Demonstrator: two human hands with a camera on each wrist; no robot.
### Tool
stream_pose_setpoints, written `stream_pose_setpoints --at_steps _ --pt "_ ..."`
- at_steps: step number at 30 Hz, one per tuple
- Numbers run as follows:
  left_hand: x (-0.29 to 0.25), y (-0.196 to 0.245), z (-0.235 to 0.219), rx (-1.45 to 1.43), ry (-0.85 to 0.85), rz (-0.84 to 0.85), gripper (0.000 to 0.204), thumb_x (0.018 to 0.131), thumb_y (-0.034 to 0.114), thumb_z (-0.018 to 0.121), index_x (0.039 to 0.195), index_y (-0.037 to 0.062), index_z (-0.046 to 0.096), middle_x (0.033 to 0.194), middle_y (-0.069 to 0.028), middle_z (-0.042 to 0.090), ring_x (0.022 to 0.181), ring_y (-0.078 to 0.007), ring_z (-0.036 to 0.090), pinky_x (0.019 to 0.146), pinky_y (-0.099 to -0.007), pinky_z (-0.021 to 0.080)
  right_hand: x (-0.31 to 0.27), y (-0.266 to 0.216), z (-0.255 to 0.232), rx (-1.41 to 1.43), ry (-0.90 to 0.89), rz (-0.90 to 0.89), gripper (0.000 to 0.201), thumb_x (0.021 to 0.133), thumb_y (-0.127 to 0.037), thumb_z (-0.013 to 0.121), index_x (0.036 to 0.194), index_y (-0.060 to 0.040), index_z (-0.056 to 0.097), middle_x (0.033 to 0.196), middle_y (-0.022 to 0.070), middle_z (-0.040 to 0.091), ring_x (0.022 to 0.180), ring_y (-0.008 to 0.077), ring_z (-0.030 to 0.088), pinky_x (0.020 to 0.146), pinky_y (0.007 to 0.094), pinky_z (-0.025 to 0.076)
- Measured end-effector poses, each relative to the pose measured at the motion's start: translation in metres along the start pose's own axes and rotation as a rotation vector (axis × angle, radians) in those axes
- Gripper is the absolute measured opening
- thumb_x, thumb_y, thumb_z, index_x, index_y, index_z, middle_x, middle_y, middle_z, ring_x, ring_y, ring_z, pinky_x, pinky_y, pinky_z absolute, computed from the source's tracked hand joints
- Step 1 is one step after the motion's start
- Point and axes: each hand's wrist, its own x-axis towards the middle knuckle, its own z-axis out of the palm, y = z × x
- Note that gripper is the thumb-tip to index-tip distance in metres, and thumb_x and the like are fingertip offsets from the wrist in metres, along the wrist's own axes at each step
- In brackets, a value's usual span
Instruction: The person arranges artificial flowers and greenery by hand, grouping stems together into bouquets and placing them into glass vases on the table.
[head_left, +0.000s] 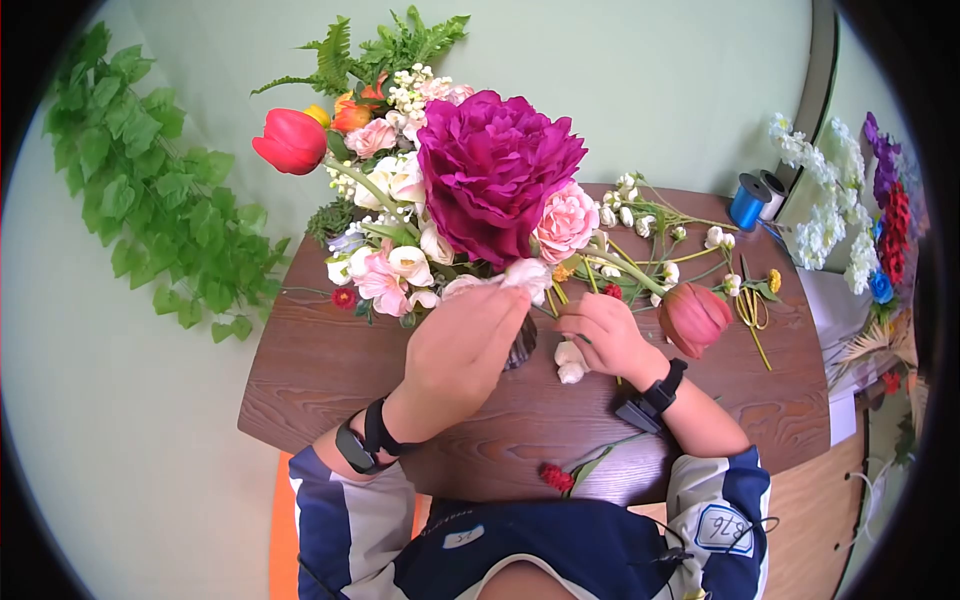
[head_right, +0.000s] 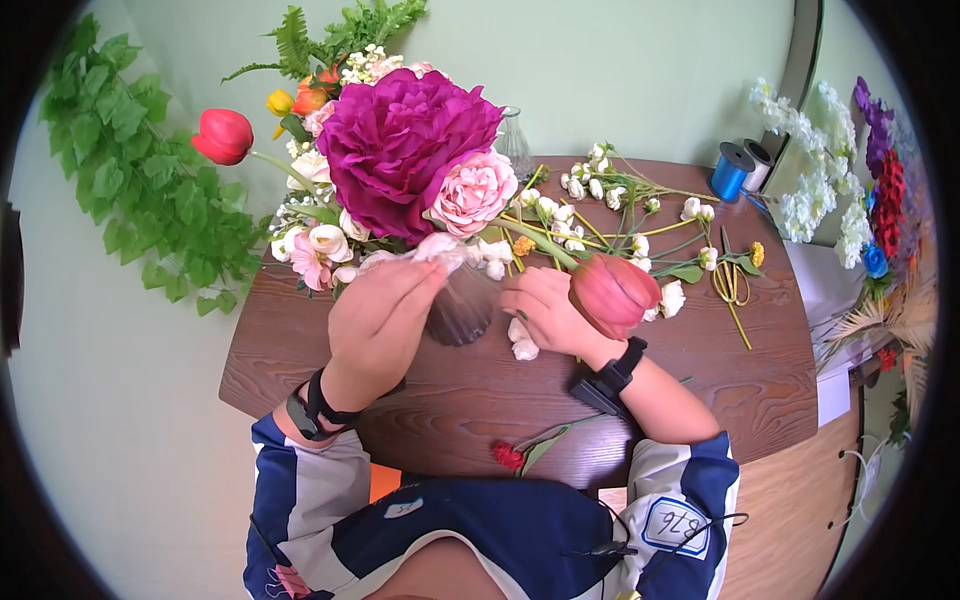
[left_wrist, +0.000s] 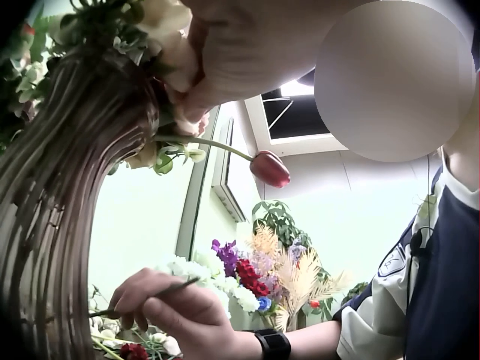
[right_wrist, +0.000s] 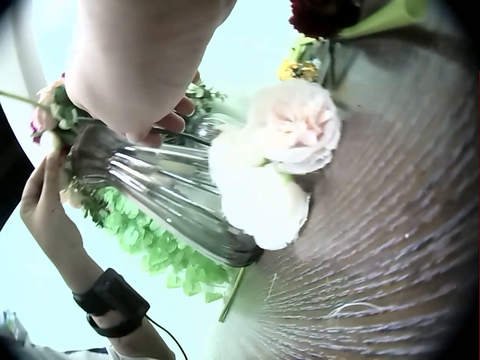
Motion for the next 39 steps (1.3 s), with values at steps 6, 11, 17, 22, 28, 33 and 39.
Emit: stream_pose_setpoints --at_steps 6,11,17,22,28,33,39 --pt "-0.008 0.020 -0.002 0.053 0.074 0.073 0.022 0.068 0.006 0.065 0.089 0.0004 0.062 0.095 -0.0084 0.062 0.082 -0.0206 0.060 0.064 -0.0279 0.045 0.017 -0.041 -0.050 0.043 0.104 -0.085 0.010 0.072 -0.005 0.058 0.081 -0.0068 0.055 0.078 0.0089 0.058 0.066 0.0262 0.056 0.059 0.0359 0.044" --pt "-0.045 0.027 0.004 -0.058 0.155 0.102 0.024 0.064 0.009 0.068 0.088 0.0077 0.063 0.088 -0.0045 0.062 0.071 -0.0180 0.057 0.055 -0.0290 0.042 0.022 -0.079 -0.086 -0.009 0.218 0.006 0.022 0.067 -0.005 0.061 0.087 -0.0113 0.055 0.074 0.0037 0.055 0.065 0.0237 0.055 0.064 0.0357 0.044" --pt "-0.053 0.042 0.025 -1.381 -0.809 -1.153 0.048 0.095 0.040 0.032 0.105 0.0008 0.058 0.086 -0.0087 0.062 0.067 -0.0156 0.058 0.053 -0.0253 0.045 0.016 -0.103 -0.080 0.062 0.306 -0.356 0.010 0.079 -0.013 0.060 0.081 -0.0047 0.055 0.068 0.0052 0.052 0.052 0.0181 0.050 0.045 0.0258 0.040" --pt "-0.061 0.045 0.042 -2.037 -0.969 -1.361 0.057 0.096 0.046 0.025 0.115 -0.0009 0.050 0.090 -0.0079 0.062 0.068 -0.0132 0.058 0.056 -0.0223 0.045 0.028 -0.109 -0.071 0.216 0.158 -0.659 0.019 0.082 -0.018 0.061 0.080 -0.0006 0.054 0.064 0.0048 0.049 0.054 0.0165 0.050 0.045 0.0241 0.039" --pt "-0.081 0.029 0.049 -1.938 -0.758 -1.552 0.027 0.092 0.028 0.048 0.094 0.0027 0.057 0.078 -0.0052 0.061 0.061 -0.0065 0.054 0.049 -0.0170 0.038 0.031 -0.123 -0.046 0.170 -0.199 -0.493 0.018 0.077 -0.017 0.062 0.085 -0.0023 0.056 0.064 0.0027 0.047 0.057 0.0160 0.052 0.048 0.0234 0.042" --pt "-0.100 0.012 0.037 -1.756 -0.703 -1.587 0.024 0.091 0.026 0.052 0.085 0.0035 0.055 0.062 0.0005 0.050 0.047 -0.0043 0.038 0.042 -0.0175 0.027 0.032 -0.093 -0.040 0.027 -0.468 -0.125 0.020 0.068 -0.011 0.059 0.087 -0.0056 0.057 0.069 0.0039 0.049 0.064 0.0190 0.053 0.054 0.0289 0.044" --pt "-0.108 -0.024 -0.007 -1.594 -0.670 -1.566 0.024 0.090 0.023 0.054 0.082 0.0010 0.059 0.053 0.0040 0.044 0.047 -0.0049 0.037 0.043 -0.0191 0.027 -0.003 -0.002 -0.036 -0.277 -0.575 0.236 0.026 0.063 -0.004 0.059 0.089 -0.0068 0.061 0.079 0.0072 0.058 0.074 0.0268 0.058 0.066 0.0383 0.047"
